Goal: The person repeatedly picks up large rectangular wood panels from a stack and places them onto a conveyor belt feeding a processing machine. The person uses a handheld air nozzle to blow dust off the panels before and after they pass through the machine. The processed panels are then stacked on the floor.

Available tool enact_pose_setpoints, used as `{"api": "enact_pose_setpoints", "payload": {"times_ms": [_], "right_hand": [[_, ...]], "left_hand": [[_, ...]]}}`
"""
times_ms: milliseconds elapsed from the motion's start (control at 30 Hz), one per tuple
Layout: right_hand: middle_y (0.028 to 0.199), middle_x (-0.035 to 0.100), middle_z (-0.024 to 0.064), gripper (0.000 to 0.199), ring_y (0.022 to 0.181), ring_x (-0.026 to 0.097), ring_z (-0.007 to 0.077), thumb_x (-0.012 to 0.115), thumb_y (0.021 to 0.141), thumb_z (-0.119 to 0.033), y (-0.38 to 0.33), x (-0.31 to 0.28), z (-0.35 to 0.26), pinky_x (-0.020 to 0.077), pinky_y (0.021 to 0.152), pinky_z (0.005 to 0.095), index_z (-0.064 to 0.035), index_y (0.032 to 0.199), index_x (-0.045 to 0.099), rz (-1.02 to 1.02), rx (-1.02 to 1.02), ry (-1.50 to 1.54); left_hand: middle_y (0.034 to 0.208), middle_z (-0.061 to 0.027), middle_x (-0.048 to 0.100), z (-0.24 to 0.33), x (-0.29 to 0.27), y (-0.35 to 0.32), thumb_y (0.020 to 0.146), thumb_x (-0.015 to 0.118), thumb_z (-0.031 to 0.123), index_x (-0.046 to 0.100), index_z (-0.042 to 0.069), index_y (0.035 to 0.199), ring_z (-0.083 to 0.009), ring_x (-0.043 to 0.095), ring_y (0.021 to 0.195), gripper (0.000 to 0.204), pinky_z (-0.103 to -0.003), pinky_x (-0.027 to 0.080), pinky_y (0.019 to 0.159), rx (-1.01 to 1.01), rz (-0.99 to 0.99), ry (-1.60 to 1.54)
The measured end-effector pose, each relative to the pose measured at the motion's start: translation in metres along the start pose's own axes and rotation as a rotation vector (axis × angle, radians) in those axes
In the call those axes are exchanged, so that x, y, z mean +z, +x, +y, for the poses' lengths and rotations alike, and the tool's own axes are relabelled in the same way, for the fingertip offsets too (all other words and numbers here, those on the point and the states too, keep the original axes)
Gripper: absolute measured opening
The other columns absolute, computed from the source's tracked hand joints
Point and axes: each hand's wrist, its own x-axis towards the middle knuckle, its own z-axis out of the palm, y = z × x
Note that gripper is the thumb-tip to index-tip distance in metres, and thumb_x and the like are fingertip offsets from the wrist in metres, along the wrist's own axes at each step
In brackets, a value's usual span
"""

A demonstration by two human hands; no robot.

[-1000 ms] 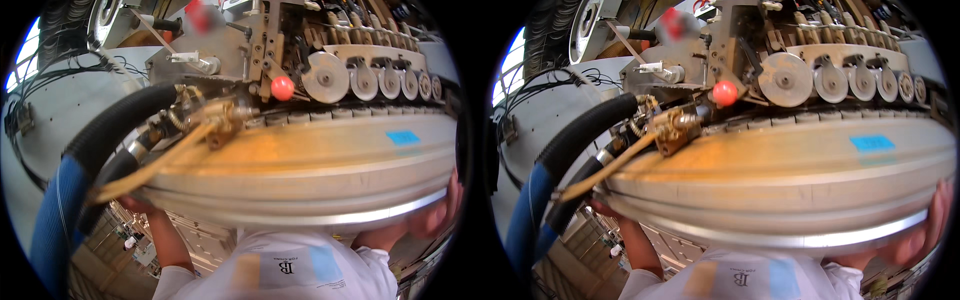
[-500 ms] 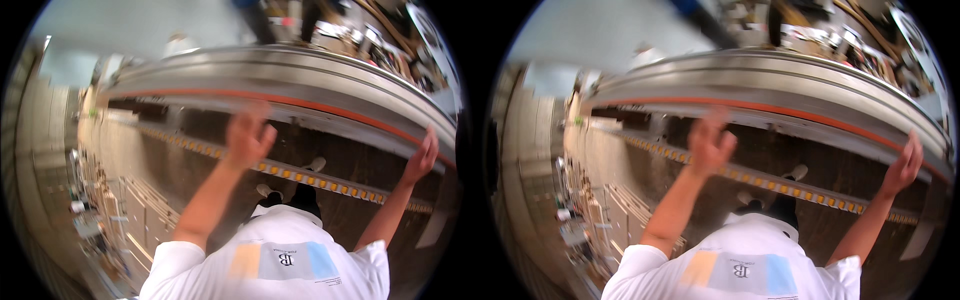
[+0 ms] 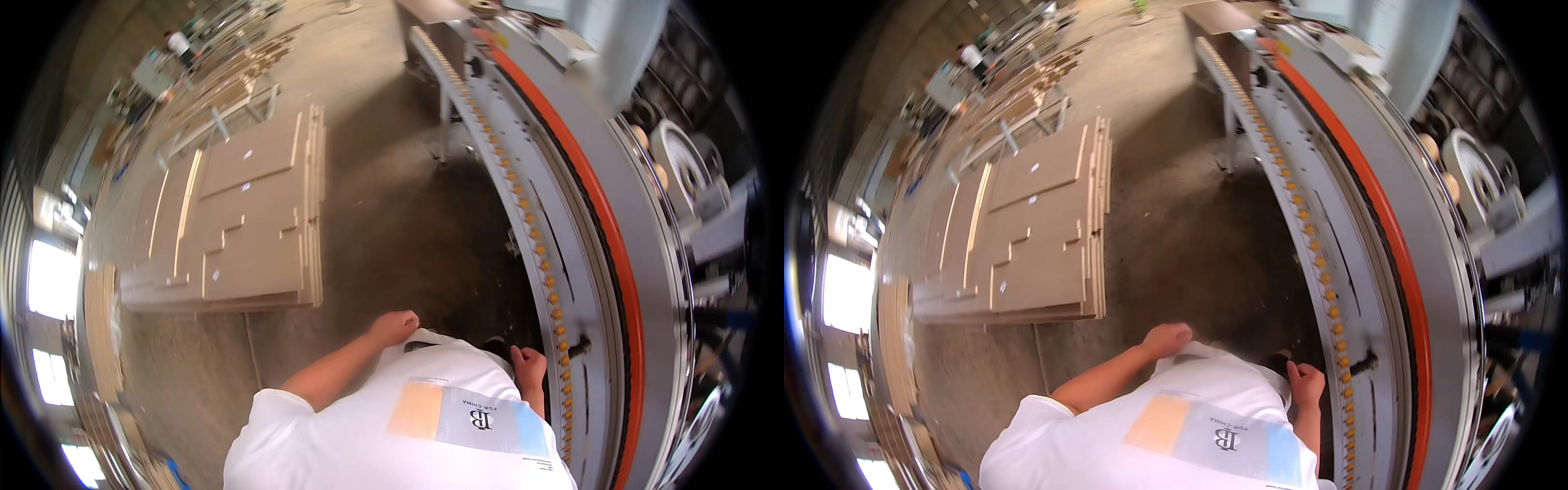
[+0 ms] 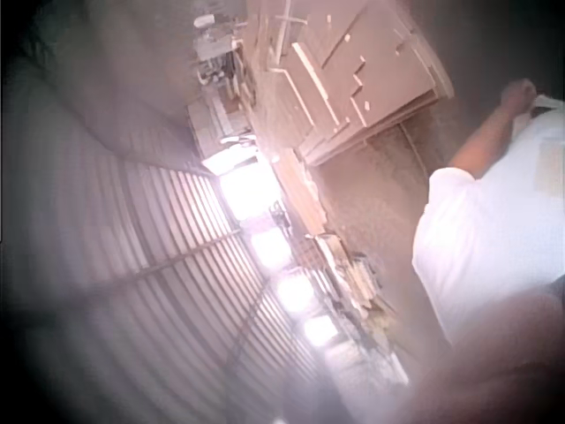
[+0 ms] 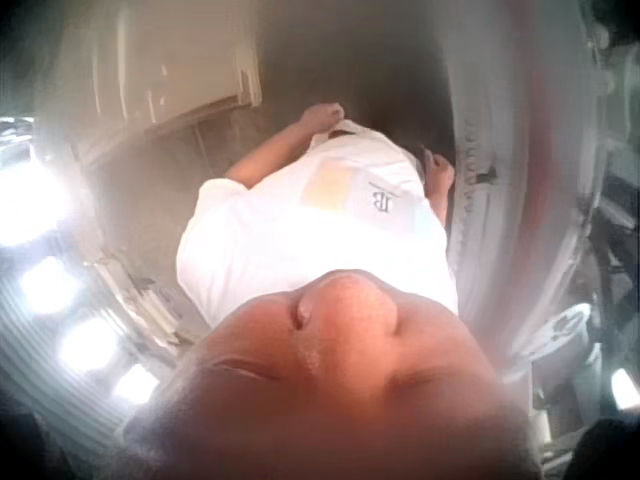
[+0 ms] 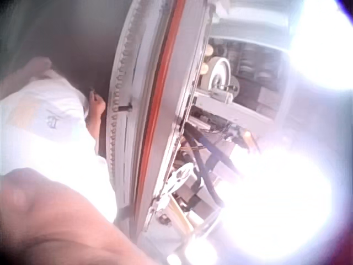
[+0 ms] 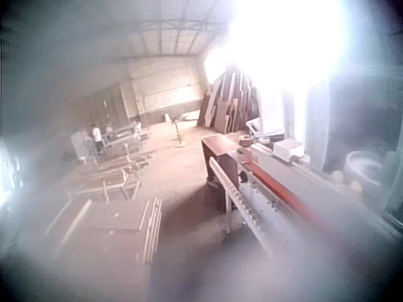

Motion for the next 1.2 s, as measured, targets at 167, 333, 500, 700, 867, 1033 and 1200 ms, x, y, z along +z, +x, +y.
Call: {"api": "enact_pose_setpoints", "payload": {"times_ms": [167,333,500,700,867,1033,1200], "right_hand": [[0.062,0.063,0.0157,0.04,0.056,0.06,0.0262,0.074,0.091,-0.034,0.092,0.029,0.005,0.0449,0.056,0.0421,0.0009,0.072,0.07,-0.13,-0.025,-0.118],[0.062,0.064,0.0144,0.045,0.056,0.059,0.0197,0.073,0.093,-0.04,0.17,0.075,-0.02,0.047,0.058,0.0414,0.0002,0.074,0.072,-0.283,0.118,-0.363],[0.071,0.065,0.0244,0.051,0.066,0.066,0.0384,0.066,0.09,-0.046,0.296,0.153,0.004,0.0494,0.067,0.0499,0.0016,0.072,0.067,-0.473,-0.004,-0.304],[0.071,0.069,0.0168,0.049,0.067,0.069,0.0286,0.064,0.094,-0.047,0.48,0.201,-0.139,0.0529,0.066,0.0431,-0.0019,0.077,0.071,-0.616,-0.203,-0.359],[0.075,0.071,0.0043,0.033,0.062,0.065,0.0125,0.066,0.098,-0.033,0.612,0.268,-0.333,0.052,0.06,0.029,-0.0039,0.085,0.072,-0.69,-0.072,-0.169],[0.083,0.073,0.0026,0.022,0.065,0.066,0.0102,0.068,0.097,-0.027,0.677,0.36,-0.484,0.052,0.059,0.0266,-0.0052,0.096,0.073,-0.782,-0.225,-0.152],[0.09,0.074,0.0029,0.019,0.074,0.068,0.0114,0.068,0.096,-0.024,0.719,0.461,-0.579,0.0534,0.065,0.027,-0.0062,0.103,0.072,-0.983,-0.286,-0.255]], "left_hand": [[0.108,-0.0103,0.075,-0.022,-0.019,0.024,0.098,0.056,0.038,0.071,0.015,0.114,-0.0311,0.07,0.1,0.032,-0.042,0.054,0.086,0.002,0.125,-0.19],[0.11,-0.0112,0.075,-0.037,-0.034,0.064,0.097,0.059,0.04,0.07,0.014,0.117,-0.0322,0.07,0.103,0.034,-0.043,0.054,0.087,0.0,0.075,-0.395],[0.113,-0.0128,0.074,-0.09,-0.109,0.122,0.097,0.06,0.042,0.069,0.014,0.121,-0.0327,0.07,0.106,0.037,-0.044,0.055,0.09,-0.207,0.177,-0.292],[0.115,-0.0133,0.074,-0.116,-0.242,0.15,0.094,0.059,0.042,0.072,0.014,0.118,-0.0338,0.07,0.107,0.039,-0.045,0.055,0.091,-0.425,0.267,-0.247],[0.107,-0.0136,0.076,-0.165,-0.275,0.194,0.096,0.065,0.034,0.072,0.011,0.116,-0.0328,0.072,0.098,0.031,-0.041,0.057,0.085,-0.546,0.726,-0.559],[0.102,-0.0123,0.076,-0.234,-0.253,0.242,0.097,0.065,0.033,0.073,0.009,0.111,-0.0315,0.072,0.092,0.029,-0.041,0.056,0.083,-0.67,0.825,-0.72],[0.102,-0.0136,0.075,-0.327,-0.266,0.303,0.097,0.062,0.031,0.076,0.012,0.105,-0.0339,0.071,0.096,0.025,-0.042,0.056,0.084,-0.677,0.695,-0.548]]}}
